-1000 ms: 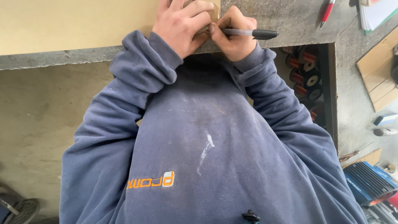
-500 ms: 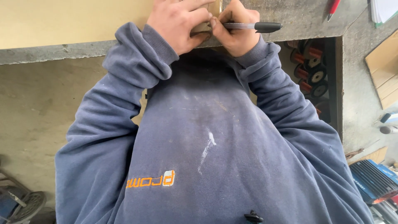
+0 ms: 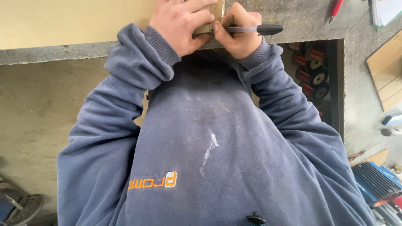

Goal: Trace a cardboard template onto a sheet of brown insulation paper using a pen.

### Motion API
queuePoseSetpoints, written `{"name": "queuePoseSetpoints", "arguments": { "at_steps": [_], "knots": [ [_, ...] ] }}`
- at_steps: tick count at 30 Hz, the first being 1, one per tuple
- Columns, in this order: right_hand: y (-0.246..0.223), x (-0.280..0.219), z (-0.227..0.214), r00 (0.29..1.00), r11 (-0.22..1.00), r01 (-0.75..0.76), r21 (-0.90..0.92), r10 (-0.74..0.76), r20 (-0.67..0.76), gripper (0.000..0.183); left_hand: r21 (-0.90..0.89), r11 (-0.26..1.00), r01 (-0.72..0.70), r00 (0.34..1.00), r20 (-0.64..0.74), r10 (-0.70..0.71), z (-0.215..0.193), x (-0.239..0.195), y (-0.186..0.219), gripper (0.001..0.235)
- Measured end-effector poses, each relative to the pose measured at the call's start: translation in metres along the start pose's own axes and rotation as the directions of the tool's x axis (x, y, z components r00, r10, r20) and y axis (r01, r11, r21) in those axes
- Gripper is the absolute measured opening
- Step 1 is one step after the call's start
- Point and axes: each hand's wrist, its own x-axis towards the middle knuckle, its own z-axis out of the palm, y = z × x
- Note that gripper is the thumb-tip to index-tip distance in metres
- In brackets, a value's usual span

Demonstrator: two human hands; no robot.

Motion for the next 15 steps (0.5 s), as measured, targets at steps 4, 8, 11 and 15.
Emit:
{"name": "queuePoseSetpoints", "arguments": {
  "at_steps": [4, 8, 11, 15],
  "knots": [
    [0.001, 0.0, 0.0, 1.0, 1.0, -0.003, -0.006, 0.003, 0.001, 0.029, -0.005, 1.0, 0.009, 1.0, 0.0, -0.009, 0.002, -0.002, -0.002, 0.023],
    [0.002, 0.0, -0.002, 1.0, 1.0, 0.017, -0.019, -0.016, 0.021, 0.029, 0.052, 0.999, -0.015, 0.999, -0.034, 0.017, 0.001, -0.001, 0.0, 0.024],
    [0.007, -0.002, -0.004, 1.0, 0.999, -0.017, 0.034, 0.017, 0.011, 0.031, 0.048, 0.999, -0.012, 1.0, -0.002, 0.013, 0.001, 0.0, -0.001, 0.023],
    [0.017, -0.003, -0.008, 0.986, 0.941, -0.124, 0.315, 0.152, -0.066, 0.021, 0.052, 0.998, -0.029, 0.997, -0.075, 0.033, 0.003, 0.001, 0.001, 0.013]
  ]
}}
